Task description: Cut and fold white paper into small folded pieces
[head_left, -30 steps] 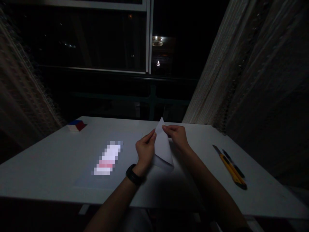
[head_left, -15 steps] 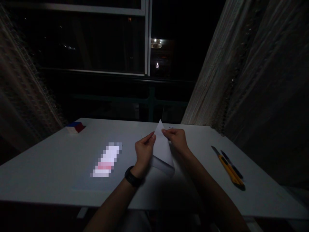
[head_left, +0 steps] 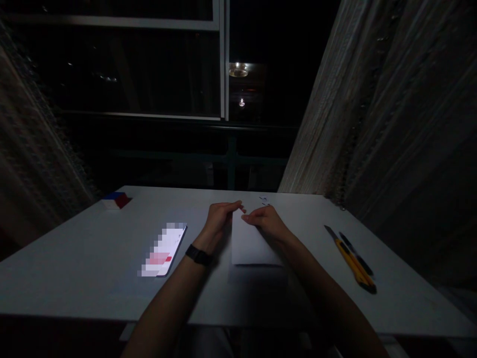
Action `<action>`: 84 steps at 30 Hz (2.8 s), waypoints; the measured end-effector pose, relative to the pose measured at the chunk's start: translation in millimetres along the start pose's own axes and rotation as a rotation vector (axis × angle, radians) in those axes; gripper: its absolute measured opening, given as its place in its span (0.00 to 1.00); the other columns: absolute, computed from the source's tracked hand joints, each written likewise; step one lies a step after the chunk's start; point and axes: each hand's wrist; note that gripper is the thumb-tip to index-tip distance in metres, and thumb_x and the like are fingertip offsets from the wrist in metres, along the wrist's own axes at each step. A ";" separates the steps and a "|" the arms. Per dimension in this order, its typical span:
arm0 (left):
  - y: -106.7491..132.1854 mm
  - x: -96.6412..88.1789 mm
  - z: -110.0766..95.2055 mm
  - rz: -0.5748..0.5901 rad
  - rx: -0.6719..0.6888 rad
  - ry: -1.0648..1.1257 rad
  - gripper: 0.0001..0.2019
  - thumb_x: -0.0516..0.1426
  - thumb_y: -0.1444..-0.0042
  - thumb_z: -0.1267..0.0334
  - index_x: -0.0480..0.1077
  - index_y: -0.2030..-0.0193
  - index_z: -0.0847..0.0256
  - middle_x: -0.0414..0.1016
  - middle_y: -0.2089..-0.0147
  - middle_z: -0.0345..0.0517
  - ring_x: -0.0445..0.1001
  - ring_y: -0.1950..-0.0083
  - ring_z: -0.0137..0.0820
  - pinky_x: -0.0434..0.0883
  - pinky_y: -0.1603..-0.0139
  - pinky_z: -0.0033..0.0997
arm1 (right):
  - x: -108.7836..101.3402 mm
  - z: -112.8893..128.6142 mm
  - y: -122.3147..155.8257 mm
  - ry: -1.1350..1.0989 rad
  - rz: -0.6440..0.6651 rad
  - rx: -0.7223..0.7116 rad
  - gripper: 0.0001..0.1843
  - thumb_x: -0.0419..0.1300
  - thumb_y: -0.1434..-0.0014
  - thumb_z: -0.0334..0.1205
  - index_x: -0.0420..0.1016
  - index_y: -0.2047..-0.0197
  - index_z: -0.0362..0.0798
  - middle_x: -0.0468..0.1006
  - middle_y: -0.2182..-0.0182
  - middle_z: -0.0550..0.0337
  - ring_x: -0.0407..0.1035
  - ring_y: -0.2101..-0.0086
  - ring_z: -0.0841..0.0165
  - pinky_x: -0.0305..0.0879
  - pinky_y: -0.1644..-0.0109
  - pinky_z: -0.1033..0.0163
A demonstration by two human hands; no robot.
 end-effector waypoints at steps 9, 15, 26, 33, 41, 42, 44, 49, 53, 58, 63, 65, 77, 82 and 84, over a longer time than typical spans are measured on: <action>-2.7 1.2 5.9 -0.119 0.016 0.131 0.12 0.64 0.63 0.60 0.73 0.76 0.70 0.76 0.74 0.53 0.73 0.75 0.31 0.68 0.72 0.29 | 5.9 -5.0 4.1 -0.057 -0.036 0.009 0.17 0.66 0.63 0.49 0.73 0.84 0.42 0.67 0.87 0.65 0.56 0.83 0.76 0.51 0.77 0.67; 8.0 -4.7 25.0 0.028 -0.094 -0.013 0.20 0.63 0.62 0.49 0.73 0.77 0.69 0.73 0.80 0.49 0.69 0.80 0.28 0.64 0.79 0.26 | 2.5 -17.2 0.5 -0.020 -0.105 0.033 0.17 0.66 0.63 0.50 0.72 0.84 0.42 0.67 0.88 0.64 0.56 0.84 0.75 0.50 0.79 0.68; 11.4 -7.9 35.8 -0.043 -0.066 0.079 0.16 0.64 0.62 0.53 0.71 0.79 0.68 0.72 0.80 0.46 0.68 0.81 0.28 0.62 0.79 0.26 | 1.4 -25.1 1.7 0.028 -0.066 0.074 0.17 0.64 0.61 0.49 0.72 0.84 0.42 0.67 0.88 0.64 0.55 0.84 0.76 0.50 0.79 0.67; 8.6 -8.9 39.0 -0.061 -0.016 0.096 0.14 0.64 0.62 0.58 0.75 0.74 0.70 0.76 0.75 0.51 0.72 0.74 0.31 0.67 0.72 0.29 | -0.3 -29.0 2.9 0.081 0.004 0.045 0.17 0.65 0.62 0.48 0.72 0.84 0.41 0.66 0.88 0.64 0.55 0.83 0.76 0.49 0.79 0.68; 6.1 -9.3 41.5 -0.166 0.044 0.159 0.09 0.64 0.64 0.64 0.75 0.77 0.68 0.76 0.74 0.49 0.73 0.73 0.31 0.68 0.69 0.29 | -1.7 -28.2 8.2 0.059 0.045 0.047 0.16 0.65 0.61 0.47 0.73 0.83 0.41 0.66 0.88 0.65 0.55 0.83 0.76 0.48 0.78 0.68; 4.3 -10.8 41.6 -0.187 0.048 0.180 0.09 0.63 0.64 0.64 0.75 0.76 0.68 0.76 0.74 0.49 0.72 0.73 0.30 0.67 0.71 0.28 | -2.5 -27.8 9.1 0.050 0.050 0.048 0.16 0.66 0.61 0.48 0.73 0.83 0.41 0.66 0.88 0.65 0.55 0.83 0.76 0.48 0.78 0.68; 0.9 -14.7 40.9 -0.230 0.033 0.232 0.09 0.63 0.62 0.63 0.74 0.75 0.68 0.75 0.74 0.48 0.72 0.75 0.27 0.66 0.74 0.25 | -5.0 -27.6 10.3 0.031 0.056 0.048 0.16 0.66 0.61 0.48 0.73 0.83 0.41 0.66 0.88 0.65 0.55 0.83 0.76 0.48 0.78 0.68; 3.5 -16.2 41.3 -0.137 -0.092 0.156 0.17 0.62 0.57 0.54 0.73 0.71 0.70 0.75 0.75 0.50 0.72 0.77 0.28 0.68 0.77 0.25 | -12.7 -29.8 7.5 0.039 -0.018 0.035 0.17 0.65 0.60 0.49 0.73 0.83 0.42 0.69 0.87 0.63 0.58 0.83 0.75 0.51 0.78 0.67; 11.5 -6.4 49.4 0.036 0.053 0.044 0.21 0.61 0.55 0.52 0.74 0.61 0.69 0.78 0.67 0.51 0.75 0.68 0.34 0.71 0.68 0.29 | -16.5 -36.0 0.5 0.111 -0.245 -0.025 0.19 0.63 0.58 0.52 0.74 0.82 0.42 0.72 0.85 0.61 0.62 0.81 0.72 0.54 0.77 0.66; 12.6 -2.8 57.3 0.004 0.199 -0.173 0.18 0.60 0.54 0.58 0.74 0.56 0.64 0.76 0.57 0.50 0.74 0.58 0.38 0.70 0.56 0.34 | -14.7 -43.3 -3.0 0.156 -0.438 -0.055 0.21 0.61 0.57 0.54 0.76 0.79 0.41 0.76 0.81 0.56 0.68 0.77 0.66 0.59 0.74 0.65; 15.8 -4.2 60.9 -0.087 0.320 -0.377 0.17 0.57 0.49 0.57 0.72 0.53 0.61 0.75 0.55 0.48 0.73 0.54 0.38 0.69 0.52 0.36 | -8.0 -43.9 -0.9 0.197 -0.518 -0.069 0.22 0.59 0.55 0.55 0.77 0.78 0.42 0.77 0.79 0.54 0.69 0.76 0.64 0.61 0.73 0.64; 17.0 -4.5 63.0 -0.110 0.334 -0.419 0.17 0.56 0.48 0.56 0.72 0.53 0.60 0.75 0.54 0.48 0.73 0.54 0.37 0.68 0.51 0.36 | -5.3 -44.3 -0.9 0.183 -0.528 -0.067 0.21 0.60 0.56 0.55 0.77 0.78 0.42 0.77 0.80 0.54 0.69 0.76 0.64 0.61 0.73 0.64; 10.5 -6.1 65.6 -0.089 0.286 -0.241 0.18 0.58 0.50 0.58 0.72 0.54 0.63 0.75 0.55 0.49 0.74 0.54 0.38 0.69 0.52 0.36 | 2.5 -51.2 -2.8 -0.193 -0.443 -0.007 0.21 0.64 0.60 0.54 0.76 0.77 0.41 0.77 0.79 0.54 0.69 0.78 0.66 0.62 0.74 0.64; 10.3 -6.5 65.5 -0.129 0.274 -0.221 0.18 0.59 0.52 0.60 0.73 0.54 0.65 0.76 0.56 0.51 0.74 0.55 0.38 0.70 0.53 0.37 | 3.8 -51.7 -2.1 -0.206 -0.423 -0.013 0.20 0.64 0.59 0.53 0.76 0.78 0.41 0.77 0.79 0.55 0.69 0.77 0.67 0.62 0.72 0.64; 10.6 -6.9 65.3 -0.142 0.280 -0.235 0.17 0.59 0.51 0.60 0.73 0.54 0.64 0.75 0.55 0.51 0.74 0.54 0.38 0.69 0.52 0.37 | 4.9 -50.3 -1.4 -0.195 -0.415 -0.017 0.20 0.64 0.59 0.53 0.76 0.78 0.41 0.77 0.79 0.55 0.69 0.77 0.67 0.62 0.72 0.64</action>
Point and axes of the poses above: each hand's wrist, its own y-axis away from the middle knuckle, its own x-axis out of the palm, z = x × y
